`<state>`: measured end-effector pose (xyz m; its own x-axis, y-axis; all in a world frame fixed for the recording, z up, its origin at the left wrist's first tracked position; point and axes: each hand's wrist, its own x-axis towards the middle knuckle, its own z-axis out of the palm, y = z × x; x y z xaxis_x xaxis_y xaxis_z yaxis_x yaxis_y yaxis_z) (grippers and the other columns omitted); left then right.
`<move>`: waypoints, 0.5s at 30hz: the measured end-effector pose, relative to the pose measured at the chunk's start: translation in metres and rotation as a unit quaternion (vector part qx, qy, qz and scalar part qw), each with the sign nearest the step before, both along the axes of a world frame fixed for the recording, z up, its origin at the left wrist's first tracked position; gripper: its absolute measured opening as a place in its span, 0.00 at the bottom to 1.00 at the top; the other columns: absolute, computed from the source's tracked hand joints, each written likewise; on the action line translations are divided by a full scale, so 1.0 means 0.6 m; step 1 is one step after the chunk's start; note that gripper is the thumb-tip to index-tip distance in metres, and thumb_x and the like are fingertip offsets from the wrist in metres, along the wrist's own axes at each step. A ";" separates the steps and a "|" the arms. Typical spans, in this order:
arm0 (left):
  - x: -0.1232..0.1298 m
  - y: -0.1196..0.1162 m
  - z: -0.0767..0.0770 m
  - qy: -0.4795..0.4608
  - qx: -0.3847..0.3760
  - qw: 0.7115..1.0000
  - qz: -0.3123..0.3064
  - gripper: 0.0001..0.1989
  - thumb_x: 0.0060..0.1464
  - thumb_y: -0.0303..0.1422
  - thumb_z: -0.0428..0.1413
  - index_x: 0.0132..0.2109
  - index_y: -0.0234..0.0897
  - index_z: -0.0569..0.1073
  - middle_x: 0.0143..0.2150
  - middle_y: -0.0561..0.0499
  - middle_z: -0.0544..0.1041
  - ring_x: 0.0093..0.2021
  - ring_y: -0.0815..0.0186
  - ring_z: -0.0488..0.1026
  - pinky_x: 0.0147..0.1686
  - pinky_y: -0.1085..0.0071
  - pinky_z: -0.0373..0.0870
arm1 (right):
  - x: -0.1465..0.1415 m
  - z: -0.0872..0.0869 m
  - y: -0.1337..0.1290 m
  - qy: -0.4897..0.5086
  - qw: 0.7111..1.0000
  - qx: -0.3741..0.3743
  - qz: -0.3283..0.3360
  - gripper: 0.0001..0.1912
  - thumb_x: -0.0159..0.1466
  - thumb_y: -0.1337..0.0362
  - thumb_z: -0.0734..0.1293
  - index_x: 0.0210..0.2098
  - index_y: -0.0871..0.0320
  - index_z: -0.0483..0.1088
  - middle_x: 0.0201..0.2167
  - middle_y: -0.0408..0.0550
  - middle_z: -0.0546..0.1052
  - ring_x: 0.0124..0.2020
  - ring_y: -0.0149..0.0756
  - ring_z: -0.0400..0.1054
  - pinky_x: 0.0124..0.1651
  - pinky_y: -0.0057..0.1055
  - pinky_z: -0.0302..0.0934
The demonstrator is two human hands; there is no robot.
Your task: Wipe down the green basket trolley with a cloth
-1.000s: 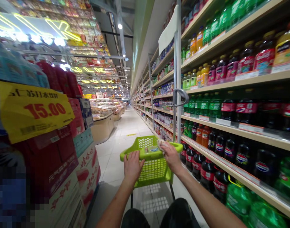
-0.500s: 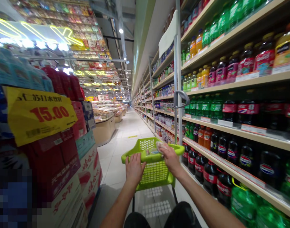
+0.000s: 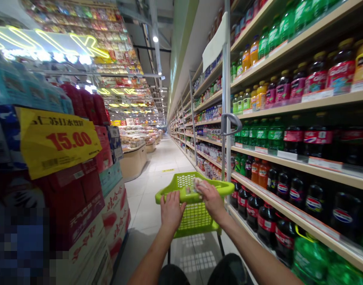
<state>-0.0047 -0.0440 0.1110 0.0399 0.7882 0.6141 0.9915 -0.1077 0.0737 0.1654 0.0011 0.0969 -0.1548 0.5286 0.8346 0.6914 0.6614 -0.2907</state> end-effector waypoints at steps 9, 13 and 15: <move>0.008 0.000 0.001 -0.004 -0.010 1.000 0.002 0.19 0.54 0.33 0.49 0.52 0.34 0.65 0.52 0.42 0.70 0.53 0.56 0.62 0.55 0.53 0.49 | -0.052 -0.004 -0.022 -0.029 0.998 0.012 0.045 0.21 0.57 0.76 0.56 0.45 0.54 0.70 0.53 0.51 0.67 0.55 0.39 0.58 0.56 0.44 0.53; 0.001 -0.003 0.003 -0.004 -0.010 1.000 -0.004 0.19 0.52 0.31 0.48 0.52 0.35 0.65 0.52 0.43 0.70 0.54 0.56 0.62 0.55 0.53 0.49 | -0.064 0.005 -0.025 -0.047 0.997 0.008 0.064 0.19 0.58 0.74 0.58 0.44 0.53 0.71 0.53 0.50 0.67 0.54 0.40 0.58 0.55 0.43 0.53; -0.002 -0.002 0.003 -0.017 -0.012 1.000 -0.010 0.20 0.52 0.31 0.48 0.53 0.35 0.64 0.53 0.42 0.69 0.54 0.56 0.62 0.55 0.51 0.49 | -0.028 0.009 -0.010 -0.012 1.000 -0.022 0.000 0.20 0.57 0.76 0.57 0.43 0.54 0.71 0.51 0.51 0.68 0.54 0.42 0.59 0.54 0.44 0.54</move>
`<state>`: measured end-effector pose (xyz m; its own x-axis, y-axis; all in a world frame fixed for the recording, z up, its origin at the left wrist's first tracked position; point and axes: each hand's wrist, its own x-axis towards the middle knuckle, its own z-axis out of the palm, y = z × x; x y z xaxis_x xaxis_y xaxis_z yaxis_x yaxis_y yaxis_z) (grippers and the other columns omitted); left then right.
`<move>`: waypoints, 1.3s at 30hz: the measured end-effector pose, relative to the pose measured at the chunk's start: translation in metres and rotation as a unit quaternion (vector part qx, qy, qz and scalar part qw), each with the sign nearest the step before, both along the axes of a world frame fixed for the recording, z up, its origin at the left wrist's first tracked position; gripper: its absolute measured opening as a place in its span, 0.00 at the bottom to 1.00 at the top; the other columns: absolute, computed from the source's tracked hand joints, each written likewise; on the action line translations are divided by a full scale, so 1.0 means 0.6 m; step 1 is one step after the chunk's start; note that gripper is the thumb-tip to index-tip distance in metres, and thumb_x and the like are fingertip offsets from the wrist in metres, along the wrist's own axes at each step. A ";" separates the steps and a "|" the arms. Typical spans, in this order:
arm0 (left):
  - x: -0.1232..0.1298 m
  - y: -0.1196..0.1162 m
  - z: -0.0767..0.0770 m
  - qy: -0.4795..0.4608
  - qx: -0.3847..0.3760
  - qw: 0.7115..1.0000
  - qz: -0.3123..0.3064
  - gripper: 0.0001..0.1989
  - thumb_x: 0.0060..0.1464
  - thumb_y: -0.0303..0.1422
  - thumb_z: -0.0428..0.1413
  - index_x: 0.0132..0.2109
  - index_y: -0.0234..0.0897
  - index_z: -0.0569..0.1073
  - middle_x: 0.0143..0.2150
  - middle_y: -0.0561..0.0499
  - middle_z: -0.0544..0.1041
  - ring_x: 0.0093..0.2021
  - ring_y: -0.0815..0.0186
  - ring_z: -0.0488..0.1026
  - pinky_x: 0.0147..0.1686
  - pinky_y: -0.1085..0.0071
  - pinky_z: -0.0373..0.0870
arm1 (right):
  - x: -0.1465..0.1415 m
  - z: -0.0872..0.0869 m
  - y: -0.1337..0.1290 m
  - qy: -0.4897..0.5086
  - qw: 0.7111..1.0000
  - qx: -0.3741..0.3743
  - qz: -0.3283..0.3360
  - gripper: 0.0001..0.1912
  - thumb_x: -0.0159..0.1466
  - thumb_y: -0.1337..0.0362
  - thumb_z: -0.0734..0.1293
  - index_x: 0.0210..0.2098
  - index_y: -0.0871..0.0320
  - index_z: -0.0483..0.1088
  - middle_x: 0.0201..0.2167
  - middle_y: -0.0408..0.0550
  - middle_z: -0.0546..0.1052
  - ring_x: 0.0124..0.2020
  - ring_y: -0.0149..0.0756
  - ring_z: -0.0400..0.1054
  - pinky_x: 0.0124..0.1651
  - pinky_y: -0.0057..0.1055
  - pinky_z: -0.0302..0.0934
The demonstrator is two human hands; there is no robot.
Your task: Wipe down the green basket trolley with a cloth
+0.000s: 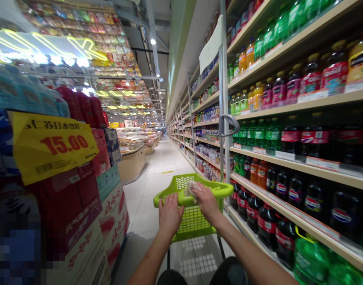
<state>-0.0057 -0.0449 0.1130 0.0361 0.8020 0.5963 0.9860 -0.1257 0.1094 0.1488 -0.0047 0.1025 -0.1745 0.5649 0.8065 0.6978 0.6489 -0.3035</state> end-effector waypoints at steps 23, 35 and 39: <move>0.027 0.051 0.034 -0.059 -0.023 0.990 -0.122 0.13 0.49 0.24 0.47 0.41 0.36 0.70 0.52 0.46 0.68 0.52 0.65 0.64 0.53 0.68 0.60 | 0.074 -0.007 0.023 -0.032 0.996 -0.067 -0.039 0.34 0.51 0.72 0.54 0.59 0.65 0.51 0.47 0.56 0.71 0.48 0.42 0.64 0.55 0.47 0.50; 0.042 0.061 0.002 -0.062 0.038 0.973 -0.217 0.23 0.48 0.22 0.44 0.53 0.30 0.64 0.57 0.41 0.65 0.58 0.59 0.59 0.57 0.60 0.59 | 0.067 -0.028 0.022 -0.030 0.999 -0.027 -0.001 0.31 0.51 0.72 0.54 0.56 0.63 0.55 0.44 0.53 0.72 0.46 0.40 0.63 0.55 0.47 0.47; -0.031 0.068 -0.002 -0.061 0.048 0.974 -0.211 0.22 0.46 0.22 0.45 0.50 0.32 0.67 0.54 0.42 0.67 0.55 0.61 0.64 0.55 0.59 0.62 | 0.074 -0.030 0.022 -0.041 0.999 -0.022 0.003 0.31 0.51 0.73 0.54 0.56 0.63 0.56 0.44 0.53 0.72 0.45 0.39 0.64 0.54 0.45 0.50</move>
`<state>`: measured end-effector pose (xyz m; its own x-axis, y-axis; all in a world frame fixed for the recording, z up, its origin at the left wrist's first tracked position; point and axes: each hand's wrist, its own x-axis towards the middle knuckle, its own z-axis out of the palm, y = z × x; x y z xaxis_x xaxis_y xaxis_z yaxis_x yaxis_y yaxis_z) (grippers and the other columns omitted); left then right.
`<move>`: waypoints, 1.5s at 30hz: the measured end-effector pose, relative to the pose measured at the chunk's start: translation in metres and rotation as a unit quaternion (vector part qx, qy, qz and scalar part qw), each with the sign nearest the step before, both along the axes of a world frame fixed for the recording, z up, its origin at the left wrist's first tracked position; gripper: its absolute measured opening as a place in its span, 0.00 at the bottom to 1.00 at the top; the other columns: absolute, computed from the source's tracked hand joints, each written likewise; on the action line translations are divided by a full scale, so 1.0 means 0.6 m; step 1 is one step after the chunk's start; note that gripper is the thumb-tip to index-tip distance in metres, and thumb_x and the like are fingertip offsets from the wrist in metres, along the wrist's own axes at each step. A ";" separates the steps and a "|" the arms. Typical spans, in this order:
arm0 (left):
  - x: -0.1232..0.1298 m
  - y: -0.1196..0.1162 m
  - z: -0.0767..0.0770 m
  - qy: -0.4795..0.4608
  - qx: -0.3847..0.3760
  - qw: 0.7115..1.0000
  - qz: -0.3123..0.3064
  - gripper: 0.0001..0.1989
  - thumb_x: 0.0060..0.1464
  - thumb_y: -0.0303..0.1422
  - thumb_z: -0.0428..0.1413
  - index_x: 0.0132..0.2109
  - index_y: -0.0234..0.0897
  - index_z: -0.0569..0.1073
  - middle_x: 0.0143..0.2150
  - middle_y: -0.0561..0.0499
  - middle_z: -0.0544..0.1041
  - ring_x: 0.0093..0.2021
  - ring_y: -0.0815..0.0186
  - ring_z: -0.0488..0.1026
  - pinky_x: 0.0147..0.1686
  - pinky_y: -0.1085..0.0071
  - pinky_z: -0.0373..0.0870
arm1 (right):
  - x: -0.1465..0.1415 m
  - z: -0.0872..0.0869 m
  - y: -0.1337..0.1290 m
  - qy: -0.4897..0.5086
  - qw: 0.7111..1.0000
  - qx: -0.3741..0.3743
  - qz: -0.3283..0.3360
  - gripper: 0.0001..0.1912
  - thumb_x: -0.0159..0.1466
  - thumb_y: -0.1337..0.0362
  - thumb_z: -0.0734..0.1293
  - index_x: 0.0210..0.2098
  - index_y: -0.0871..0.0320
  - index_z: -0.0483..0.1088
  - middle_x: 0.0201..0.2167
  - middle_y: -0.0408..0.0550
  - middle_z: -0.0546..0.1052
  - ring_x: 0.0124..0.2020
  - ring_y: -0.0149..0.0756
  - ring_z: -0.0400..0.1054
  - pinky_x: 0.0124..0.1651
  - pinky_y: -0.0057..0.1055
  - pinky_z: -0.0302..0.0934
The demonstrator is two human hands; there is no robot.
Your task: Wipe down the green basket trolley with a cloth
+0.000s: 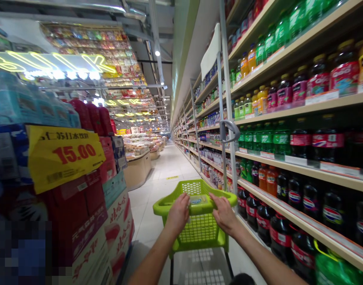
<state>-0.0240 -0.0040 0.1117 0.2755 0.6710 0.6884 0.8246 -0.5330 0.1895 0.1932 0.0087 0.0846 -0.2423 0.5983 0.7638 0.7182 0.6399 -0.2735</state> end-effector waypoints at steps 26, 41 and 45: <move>-0.031 0.023 -0.018 -0.053 0.035 0.998 0.014 0.21 0.44 0.21 0.46 0.45 0.36 0.71 0.50 0.45 0.71 0.53 0.61 0.66 0.54 0.57 0.63 | -0.016 -0.018 0.008 0.009 0.997 0.071 -0.006 0.27 0.50 0.73 0.55 0.50 0.61 0.62 0.44 0.52 0.73 0.45 0.40 0.66 0.51 0.45 0.54; -0.069 0.016 -0.029 -0.085 0.035 0.996 0.016 0.23 0.42 0.19 0.46 0.46 0.36 0.71 0.51 0.45 0.71 0.53 0.61 0.66 0.54 0.57 0.63 | -0.007 -0.024 0.001 -0.014 0.996 0.091 -0.016 0.25 0.53 0.71 0.55 0.51 0.59 0.62 0.45 0.51 0.72 0.47 0.41 0.66 0.51 0.44 0.54; -0.139 0.013 -0.020 -0.144 0.024 0.981 0.130 0.18 0.45 0.21 0.46 0.43 0.35 0.72 0.49 0.44 0.72 0.51 0.60 0.68 0.53 0.57 0.64 | -0.008 -0.026 0.001 -0.018 0.996 0.084 -0.014 0.25 0.53 0.70 0.55 0.51 0.60 0.61 0.46 0.52 0.72 0.47 0.41 0.65 0.51 0.45 0.53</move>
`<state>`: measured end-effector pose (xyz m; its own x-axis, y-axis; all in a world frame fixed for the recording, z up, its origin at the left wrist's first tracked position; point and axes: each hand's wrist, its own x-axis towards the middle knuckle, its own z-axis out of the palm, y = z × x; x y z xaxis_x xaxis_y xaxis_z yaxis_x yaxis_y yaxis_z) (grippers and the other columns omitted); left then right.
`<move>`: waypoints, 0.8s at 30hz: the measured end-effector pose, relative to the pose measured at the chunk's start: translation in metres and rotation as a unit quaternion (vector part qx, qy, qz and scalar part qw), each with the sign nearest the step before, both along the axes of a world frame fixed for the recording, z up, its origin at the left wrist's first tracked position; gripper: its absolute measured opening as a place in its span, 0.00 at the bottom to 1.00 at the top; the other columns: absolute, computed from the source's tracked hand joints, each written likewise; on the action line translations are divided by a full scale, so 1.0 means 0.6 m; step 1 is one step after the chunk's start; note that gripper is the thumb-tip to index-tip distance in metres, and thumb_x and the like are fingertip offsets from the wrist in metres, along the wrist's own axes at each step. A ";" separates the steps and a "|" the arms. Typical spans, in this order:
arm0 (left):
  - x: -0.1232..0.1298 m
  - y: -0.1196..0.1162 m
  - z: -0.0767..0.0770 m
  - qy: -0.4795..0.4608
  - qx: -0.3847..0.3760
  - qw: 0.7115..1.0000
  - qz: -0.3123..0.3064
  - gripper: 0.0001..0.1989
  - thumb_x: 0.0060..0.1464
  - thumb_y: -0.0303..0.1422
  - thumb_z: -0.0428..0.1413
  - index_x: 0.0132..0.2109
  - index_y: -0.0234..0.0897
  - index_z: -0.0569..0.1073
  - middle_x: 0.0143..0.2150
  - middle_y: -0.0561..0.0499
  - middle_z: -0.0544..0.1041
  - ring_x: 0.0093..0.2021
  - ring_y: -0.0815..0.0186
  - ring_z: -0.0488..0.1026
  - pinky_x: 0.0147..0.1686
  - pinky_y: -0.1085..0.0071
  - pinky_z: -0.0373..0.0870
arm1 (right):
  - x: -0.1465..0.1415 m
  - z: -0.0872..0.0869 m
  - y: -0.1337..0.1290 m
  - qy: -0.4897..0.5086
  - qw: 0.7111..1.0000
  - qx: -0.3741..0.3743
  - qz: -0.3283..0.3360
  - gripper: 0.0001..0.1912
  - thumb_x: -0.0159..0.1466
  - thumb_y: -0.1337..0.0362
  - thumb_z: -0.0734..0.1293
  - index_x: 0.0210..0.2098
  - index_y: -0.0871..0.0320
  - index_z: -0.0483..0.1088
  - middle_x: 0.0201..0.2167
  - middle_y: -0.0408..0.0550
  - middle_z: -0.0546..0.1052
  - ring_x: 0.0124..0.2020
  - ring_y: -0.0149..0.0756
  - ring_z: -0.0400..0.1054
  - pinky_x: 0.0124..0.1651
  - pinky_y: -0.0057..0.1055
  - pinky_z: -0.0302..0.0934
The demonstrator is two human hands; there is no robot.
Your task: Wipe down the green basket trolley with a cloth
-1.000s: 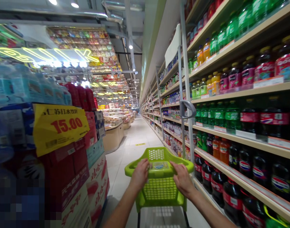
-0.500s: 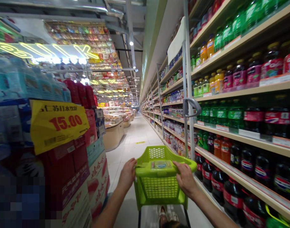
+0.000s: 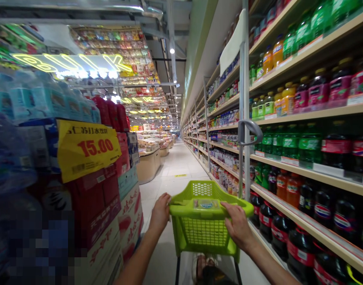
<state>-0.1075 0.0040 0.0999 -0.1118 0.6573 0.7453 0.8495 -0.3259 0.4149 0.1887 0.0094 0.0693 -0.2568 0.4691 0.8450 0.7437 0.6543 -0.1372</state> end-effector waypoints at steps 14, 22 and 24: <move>0.072 -0.021 0.015 0.013 -0.023 0.998 -0.062 0.19 0.47 0.21 0.45 0.45 0.36 0.71 0.51 0.44 0.71 0.53 0.60 0.66 0.55 0.55 0.62 | -0.009 -0.002 -0.009 0.001 1.000 0.001 0.007 0.26 0.53 0.70 0.55 0.52 0.58 0.61 0.46 0.51 0.72 0.47 0.41 0.65 0.51 0.44 0.52; 0.213 -0.013 0.017 0.091 -0.003 0.979 -0.183 0.19 0.49 0.20 0.44 0.46 0.35 0.70 0.52 0.44 0.70 0.56 0.60 0.62 0.57 0.54 0.58 | -0.027 -0.001 -0.008 0.001 1.000 0.012 0.008 0.30 0.52 0.72 0.55 0.56 0.60 0.56 0.47 0.52 0.71 0.47 0.41 0.64 0.52 0.44 0.53; 0.218 -0.011 0.019 0.102 -0.001 0.974 -0.200 0.18 0.51 0.21 0.45 0.46 0.36 0.70 0.52 0.44 0.70 0.56 0.61 0.62 0.57 0.55 0.57 | -0.026 0.001 -0.009 0.004 1.000 0.011 0.009 0.32 0.52 0.72 0.55 0.57 0.60 0.54 0.47 0.53 0.71 0.47 0.42 0.64 0.52 0.45 0.53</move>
